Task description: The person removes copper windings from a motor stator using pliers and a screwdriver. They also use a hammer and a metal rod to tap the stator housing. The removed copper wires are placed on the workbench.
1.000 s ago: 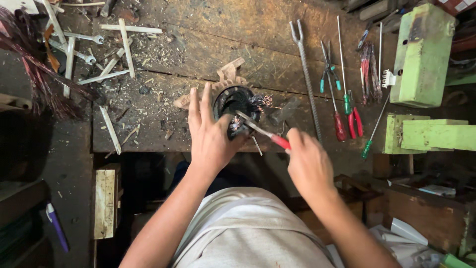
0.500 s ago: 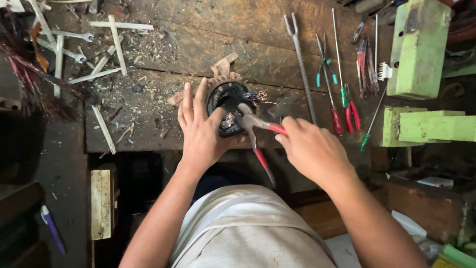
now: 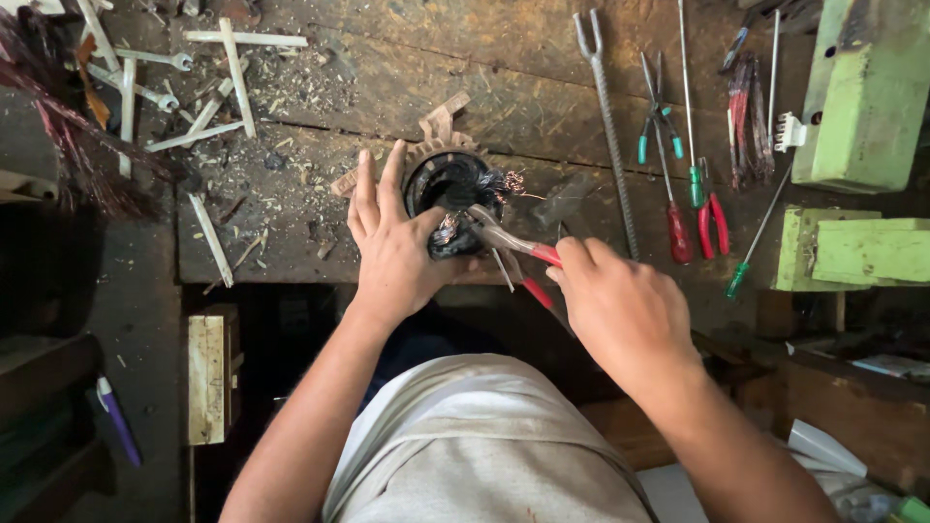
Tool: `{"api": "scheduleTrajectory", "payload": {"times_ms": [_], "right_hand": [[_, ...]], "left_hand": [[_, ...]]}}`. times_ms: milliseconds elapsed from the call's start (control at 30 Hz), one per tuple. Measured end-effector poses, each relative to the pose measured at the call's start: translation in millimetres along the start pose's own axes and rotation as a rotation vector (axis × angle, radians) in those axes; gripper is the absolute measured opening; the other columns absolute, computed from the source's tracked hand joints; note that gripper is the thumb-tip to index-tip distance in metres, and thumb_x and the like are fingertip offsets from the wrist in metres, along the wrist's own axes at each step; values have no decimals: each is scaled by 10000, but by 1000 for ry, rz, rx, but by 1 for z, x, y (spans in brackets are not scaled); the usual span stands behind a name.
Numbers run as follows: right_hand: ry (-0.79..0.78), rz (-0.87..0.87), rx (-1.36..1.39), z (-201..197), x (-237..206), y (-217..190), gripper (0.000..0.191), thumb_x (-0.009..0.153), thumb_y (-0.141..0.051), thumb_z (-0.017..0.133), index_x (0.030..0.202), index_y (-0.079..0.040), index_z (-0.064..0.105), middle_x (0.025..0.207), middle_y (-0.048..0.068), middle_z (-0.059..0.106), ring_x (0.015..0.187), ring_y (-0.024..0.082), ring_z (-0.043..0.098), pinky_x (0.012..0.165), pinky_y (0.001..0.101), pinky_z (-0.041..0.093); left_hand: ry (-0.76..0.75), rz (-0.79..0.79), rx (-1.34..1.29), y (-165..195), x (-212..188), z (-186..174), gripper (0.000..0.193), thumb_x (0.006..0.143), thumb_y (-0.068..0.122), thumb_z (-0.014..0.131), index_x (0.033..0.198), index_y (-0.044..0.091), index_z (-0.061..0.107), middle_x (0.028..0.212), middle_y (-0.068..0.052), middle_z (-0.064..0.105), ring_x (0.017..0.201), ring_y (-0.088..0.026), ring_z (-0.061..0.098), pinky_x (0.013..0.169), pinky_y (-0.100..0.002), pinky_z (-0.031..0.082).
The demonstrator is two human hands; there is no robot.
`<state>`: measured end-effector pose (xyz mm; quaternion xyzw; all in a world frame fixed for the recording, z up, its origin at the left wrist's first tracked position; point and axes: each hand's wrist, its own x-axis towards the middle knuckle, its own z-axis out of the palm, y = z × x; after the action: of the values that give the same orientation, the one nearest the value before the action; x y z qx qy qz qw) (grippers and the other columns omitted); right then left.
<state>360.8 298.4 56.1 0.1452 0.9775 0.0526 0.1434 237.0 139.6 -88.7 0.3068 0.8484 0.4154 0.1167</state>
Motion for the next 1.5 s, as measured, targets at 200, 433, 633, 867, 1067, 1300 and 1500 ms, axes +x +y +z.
{"api": "scheduleTrajectory", "payload": {"times_ms": [200,433,633,867,1067,1300,1500], "right_hand": [[123,15,111,20,-19,-3,201,964,-291,653,1025,-106,606,875,108,692,649,365,704,514,468,559],[59,70,95,19,-20,-4,197,971,-305,628,1044,-122,615,858,85,696,679,359,712,531,473,561],[5,2,74,19,-8,9,178,1025,-300,603,992,-126,601,845,80,688,725,344,721,576,477,568],[246,-26,256,44,-13,21,260,961,-274,684,1123,-82,616,902,125,697,754,366,717,602,470,561],[112,-53,405,41,-18,14,184,969,-187,658,1108,-78,605,946,160,690,781,419,688,636,514,549],[100,-42,595,60,-17,23,226,963,-196,661,1130,-59,597,1058,203,698,914,441,679,748,515,541],[-85,-161,592,66,-4,48,445,928,-289,674,1274,-26,574,1127,260,676,993,466,656,814,506,520]], "left_hand": [[7,5,-7,-5,-2,4,576,491,415,965,968,137,804,1655,-216,191,1520,-514,34,1147,-679,155],[-15,4,19,-6,-2,8,607,498,459,951,988,133,801,1665,-219,188,1526,-517,26,1154,-672,165],[-11,60,45,-5,-3,9,618,583,516,950,1032,119,797,1674,-227,174,1535,-516,23,1153,-675,174],[-31,49,40,-5,-4,12,621,565,515,943,1020,118,799,1672,-218,176,1531,-513,22,1156,-689,167],[-62,52,43,-6,1,7,634,543,489,946,1035,119,794,1666,-212,179,1534,-507,18,1158,-689,159],[-66,51,49,-3,0,9,586,571,463,947,1033,134,800,1677,-209,173,1537,-506,8,1171,-688,151],[-65,44,39,-3,-2,8,614,576,481,949,1048,121,795,1680,-202,165,1540,-499,6,1172,-678,153]]}}
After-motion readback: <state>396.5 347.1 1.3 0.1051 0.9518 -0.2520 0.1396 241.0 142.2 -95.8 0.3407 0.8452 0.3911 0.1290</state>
